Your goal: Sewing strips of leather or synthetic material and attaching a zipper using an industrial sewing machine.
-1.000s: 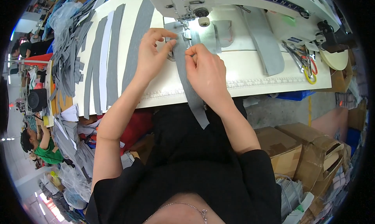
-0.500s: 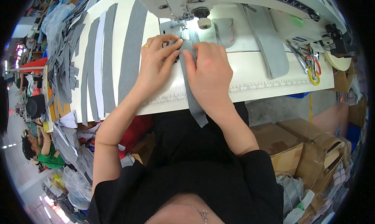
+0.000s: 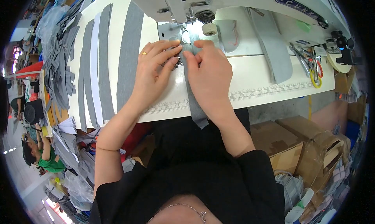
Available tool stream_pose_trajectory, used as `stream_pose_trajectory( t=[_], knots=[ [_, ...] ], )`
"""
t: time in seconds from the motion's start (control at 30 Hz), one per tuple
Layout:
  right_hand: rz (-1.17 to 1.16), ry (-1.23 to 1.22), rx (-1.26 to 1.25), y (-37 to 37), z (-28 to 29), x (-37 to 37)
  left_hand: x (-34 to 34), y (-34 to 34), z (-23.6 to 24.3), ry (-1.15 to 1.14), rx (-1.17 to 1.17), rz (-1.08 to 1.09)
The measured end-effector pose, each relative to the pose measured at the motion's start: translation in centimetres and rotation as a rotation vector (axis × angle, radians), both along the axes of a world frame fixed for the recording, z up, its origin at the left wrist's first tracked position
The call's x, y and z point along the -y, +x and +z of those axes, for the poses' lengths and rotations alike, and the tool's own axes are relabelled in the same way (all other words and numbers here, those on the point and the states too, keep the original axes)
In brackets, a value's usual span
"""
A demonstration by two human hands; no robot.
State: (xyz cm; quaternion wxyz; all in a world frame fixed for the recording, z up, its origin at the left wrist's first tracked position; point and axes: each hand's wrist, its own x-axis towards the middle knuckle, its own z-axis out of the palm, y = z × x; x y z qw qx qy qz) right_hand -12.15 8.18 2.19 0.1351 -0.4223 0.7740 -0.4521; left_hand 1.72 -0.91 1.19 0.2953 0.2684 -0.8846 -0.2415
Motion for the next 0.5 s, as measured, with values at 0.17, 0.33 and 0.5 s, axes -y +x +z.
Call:
stream_pose_trajectory(
  t=[0.17,0.33,0.5],
  knots=[
    [-0.022,0.035,0.221,-0.5,0.5,-0.1,-0.1,0.2,-0.3,0.062,-0.001,-0.022],
    [0.023,0.018,0.191,-0.7,0.1,0.5,-0.4,0.4,0.0,0.039,0.087,-0.027],
    [0.033,0.028,0.177,-1.0,0.0,1.1,-0.4,0.2,-0.1,0.037,0.159,-0.047]
  ],
)
